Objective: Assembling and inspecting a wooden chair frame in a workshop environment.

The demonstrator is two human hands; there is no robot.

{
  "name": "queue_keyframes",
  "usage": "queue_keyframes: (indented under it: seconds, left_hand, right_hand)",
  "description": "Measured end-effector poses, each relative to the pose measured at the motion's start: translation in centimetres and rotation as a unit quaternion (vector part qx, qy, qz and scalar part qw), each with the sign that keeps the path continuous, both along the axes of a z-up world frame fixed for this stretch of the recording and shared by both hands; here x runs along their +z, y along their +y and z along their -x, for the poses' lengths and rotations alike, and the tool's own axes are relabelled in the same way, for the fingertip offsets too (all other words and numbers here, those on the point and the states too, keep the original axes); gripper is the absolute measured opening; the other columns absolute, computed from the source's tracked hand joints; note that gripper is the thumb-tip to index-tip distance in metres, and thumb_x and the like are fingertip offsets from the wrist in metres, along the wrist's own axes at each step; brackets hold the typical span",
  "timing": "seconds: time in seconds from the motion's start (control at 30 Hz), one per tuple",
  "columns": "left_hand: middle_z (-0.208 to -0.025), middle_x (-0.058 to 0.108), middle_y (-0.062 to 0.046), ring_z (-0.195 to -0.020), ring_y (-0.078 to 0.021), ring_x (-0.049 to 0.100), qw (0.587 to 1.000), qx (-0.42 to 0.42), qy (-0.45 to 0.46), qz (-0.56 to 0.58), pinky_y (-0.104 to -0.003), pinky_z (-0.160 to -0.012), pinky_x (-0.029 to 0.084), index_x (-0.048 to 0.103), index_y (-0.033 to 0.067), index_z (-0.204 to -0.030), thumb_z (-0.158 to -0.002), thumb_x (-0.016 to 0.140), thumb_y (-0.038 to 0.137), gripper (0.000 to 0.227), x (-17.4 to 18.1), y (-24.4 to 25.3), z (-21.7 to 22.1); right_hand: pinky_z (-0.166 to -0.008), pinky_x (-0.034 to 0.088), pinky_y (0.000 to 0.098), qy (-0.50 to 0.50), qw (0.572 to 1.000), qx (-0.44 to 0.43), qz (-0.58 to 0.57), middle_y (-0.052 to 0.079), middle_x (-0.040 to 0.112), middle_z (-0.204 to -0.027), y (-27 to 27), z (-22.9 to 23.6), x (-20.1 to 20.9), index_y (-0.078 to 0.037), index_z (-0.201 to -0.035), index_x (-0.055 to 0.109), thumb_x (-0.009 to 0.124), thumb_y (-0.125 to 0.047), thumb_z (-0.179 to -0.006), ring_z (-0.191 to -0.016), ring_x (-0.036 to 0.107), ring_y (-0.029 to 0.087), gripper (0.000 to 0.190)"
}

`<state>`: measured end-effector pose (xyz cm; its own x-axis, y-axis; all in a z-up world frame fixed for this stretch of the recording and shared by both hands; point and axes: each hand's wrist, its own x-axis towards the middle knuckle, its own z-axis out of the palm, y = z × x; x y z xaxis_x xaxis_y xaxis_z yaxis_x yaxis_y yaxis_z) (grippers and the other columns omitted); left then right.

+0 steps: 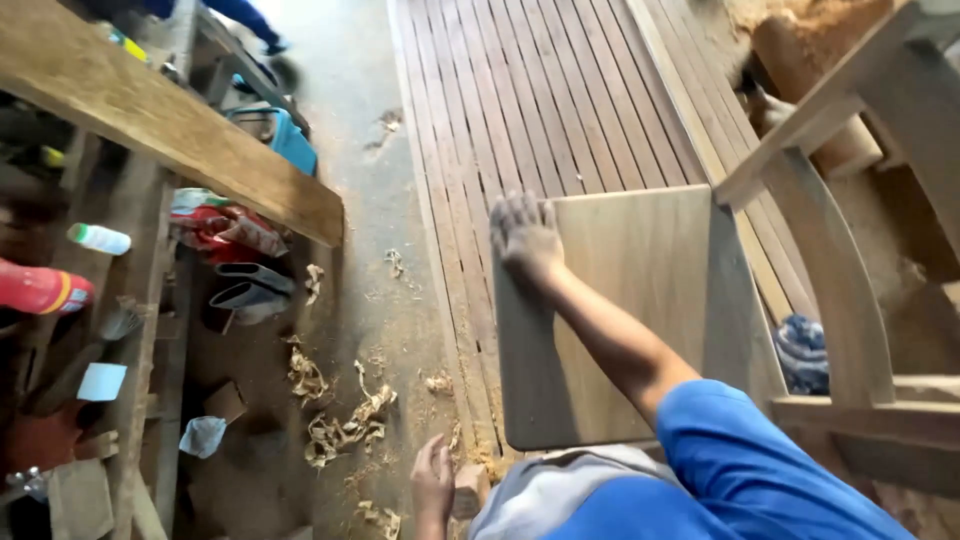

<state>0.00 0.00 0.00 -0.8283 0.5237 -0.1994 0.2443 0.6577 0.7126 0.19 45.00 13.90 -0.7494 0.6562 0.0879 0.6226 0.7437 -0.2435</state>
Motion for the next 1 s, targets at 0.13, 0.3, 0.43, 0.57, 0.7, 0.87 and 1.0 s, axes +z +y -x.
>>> queue_keyframes:
  seconds: [0.13, 0.3, 0.43, 0.57, 0.7, 0.87, 1.0]
  left_hand:
    - [-0.147, 0.06, -0.011, -0.135, -0.0271, 0.057, 0.997, -0.003, 0.056, -0.054, -0.041, -0.111, 0.051, 0.058, 0.0115, -0.14, -0.103, 0.048, 0.04, 0.048, 8.6, 5.5, -1.4]
    - [-0.148, 0.056, -0.018, -0.138, -0.0326, 0.052, 0.952, -0.151, 0.201, -0.173, -0.045, -0.114, 0.045, 0.056, 0.0063, -0.141, -0.103, 0.054, 0.03, 0.045, 15.5, 15.6, -2.0]
    - [-0.166, 0.034, -0.018, -0.151, -0.0383, 0.032, 0.903, -0.33, 0.254, -0.103, -0.059, -0.12, 0.024, 0.042, 0.0131, -0.157, -0.101, 0.054, 0.044, 0.066, 16.1, 23.5, -3.4]
    - [-0.17, 0.025, -0.015, -0.155, -0.0362, 0.024, 0.893, -0.371, 0.247, -0.062, -0.063, -0.122, 0.018, 0.036, 0.0164, -0.161, -0.102, 0.045, 0.06, 0.074, 16.1, 32.1, -1.9]
    - [-0.174, 0.013, -0.011, -0.16, -0.0339, 0.011, 0.922, -0.289, 0.227, 0.125, -0.063, -0.126, 0.01, 0.02, 0.0181, -0.166, -0.097, 0.041, 0.069, 0.088, 13.9, 40.4, 1.2]
    - [-0.173, 0.018, -0.005, -0.158, -0.036, 0.017, 0.914, -0.295, 0.234, 0.152, -0.067, -0.125, 0.008, 0.019, 0.0299, -0.166, -0.095, 0.04, 0.072, 0.085, 16.7, 44.1, -3.7]
    - [-0.166, 0.033, -0.011, -0.153, -0.037, 0.027, 0.784, -0.558, 0.27, 0.032, -0.065, -0.122, 0.017, 0.037, 0.022, -0.159, -0.096, 0.048, 0.057, 0.073, 18.8, 33.6, -10.8]
  right_hand:
    - [-0.119, 0.02, 0.0603, 0.03, 0.98, 0.194, -0.021, 0.017, 0.04, -0.161, -12.9, -12.2, 4.7, -0.009, -0.156, 0.038, 0.036, -0.045, -0.105, -0.151, 0.028, 0.043, 0.063]
    - [-0.116, 0.031, 0.055, 0.066, 0.993, 0.051, -0.077, 0.008, 0.047, -0.16, -10.8, -16.6, 2.7, -0.02, -0.155, 0.047, 0.045, -0.049, -0.103, -0.146, 0.043, 0.033, 0.059]
    - [-0.128, 0.007, 0.0536, -0.081, 0.975, -0.201, 0.048, 0.003, 0.016, -0.174, 0.7, -16.8, 0.6, -0.028, -0.167, 0.015, 0.019, -0.061, -0.105, -0.16, 0.01, 0.028, 0.07]
    - [-0.126, 0.016, 0.0504, -0.069, 0.982, -0.166, 0.053, 0.007, 0.026, -0.171, -7.2, -24.1, 0.1, -0.024, -0.165, 0.024, 0.025, -0.054, -0.106, -0.158, 0.02, 0.031, 0.066]
    - [-0.122, 0.025, 0.0404, -0.008, 0.967, -0.229, -0.111, -0.008, 0.042, -0.163, -14.9, -31.5, -2.0, -0.037, -0.157, 0.043, 0.044, -0.056, -0.097, -0.15, 0.036, 0.016, 0.063]
    - [-0.119, 0.033, 0.0442, -0.01, 0.959, -0.258, -0.118, -0.004, 0.043, -0.163, -16.3, -33.9, -1.8, -0.031, -0.157, 0.044, 0.052, -0.052, -0.096, -0.149, 0.039, 0.021, 0.064]
    - [-0.123, 0.027, 0.0473, -0.034, 0.961, -0.258, -0.088, -0.002, 0.037, -0.166, -13.8, -33.1, -1.9, -0.031, -0.16, 0.037, 0.045, -0.054, -0.099, -0.152, 0.035, 0.023, 0.066]
